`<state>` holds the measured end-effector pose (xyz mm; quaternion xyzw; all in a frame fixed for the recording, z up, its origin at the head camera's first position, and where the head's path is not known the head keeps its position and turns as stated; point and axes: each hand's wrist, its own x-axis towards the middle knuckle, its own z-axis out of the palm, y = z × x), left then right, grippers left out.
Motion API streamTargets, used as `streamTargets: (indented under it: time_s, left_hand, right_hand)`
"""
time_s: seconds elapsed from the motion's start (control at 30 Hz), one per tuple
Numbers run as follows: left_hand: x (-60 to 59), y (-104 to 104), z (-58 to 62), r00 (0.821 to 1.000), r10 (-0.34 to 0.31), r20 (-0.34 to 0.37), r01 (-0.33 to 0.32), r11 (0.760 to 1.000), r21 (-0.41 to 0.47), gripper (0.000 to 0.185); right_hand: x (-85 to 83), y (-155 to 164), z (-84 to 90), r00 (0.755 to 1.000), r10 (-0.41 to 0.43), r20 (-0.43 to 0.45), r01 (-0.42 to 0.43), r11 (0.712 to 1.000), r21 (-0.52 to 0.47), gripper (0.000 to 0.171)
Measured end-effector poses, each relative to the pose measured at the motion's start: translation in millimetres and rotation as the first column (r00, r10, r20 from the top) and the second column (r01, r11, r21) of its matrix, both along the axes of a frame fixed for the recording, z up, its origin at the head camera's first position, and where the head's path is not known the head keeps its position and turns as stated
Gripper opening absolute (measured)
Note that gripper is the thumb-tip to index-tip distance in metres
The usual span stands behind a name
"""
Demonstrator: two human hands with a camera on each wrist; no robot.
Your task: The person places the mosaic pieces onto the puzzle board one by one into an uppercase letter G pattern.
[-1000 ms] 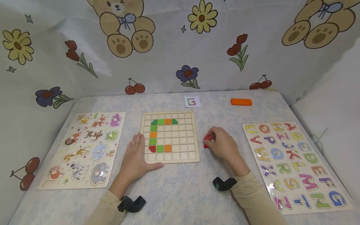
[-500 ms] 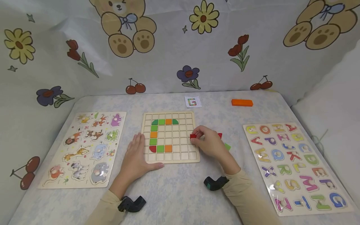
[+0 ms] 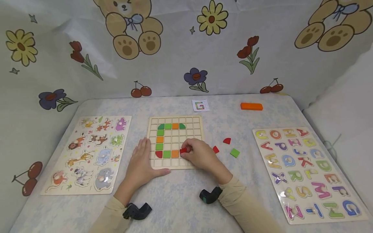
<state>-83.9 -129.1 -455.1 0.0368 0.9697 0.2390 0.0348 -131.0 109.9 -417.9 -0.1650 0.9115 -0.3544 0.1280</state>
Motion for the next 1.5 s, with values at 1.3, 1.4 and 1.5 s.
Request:
streamTargets:
  time_s: [1.3, 1.4, 1.5]
  left_hand:
    - [0.2, 0, -2.4, 1.000, 0.006, -0.024, -0.005, 1.000, 0.019, 0.147]
    - [0.2, 0, -2.5, 1.000, 0.006, -0.026, -0.006, 1.000, 0.023, 0.148]
    - [0.1, 0, -3.2, 1.000, 0.007, -0.029, -0.006, 1.000, 0.026, 0.148]
  right_hand:
    - [9.8, 134, 13.7, 0.979, -0.205, -0.012, 0.197, 0.922, 0.333, 0.038]
    - [10.1, 143, 14.3, 0.969, -0.245, 0.026, 0.219, 0.907, 0.361, 0.047]
    - [10.8, 146, 15.1, 0.971, -0.237, 0.027, 0.213, 0.911, 0.354, 0.044]
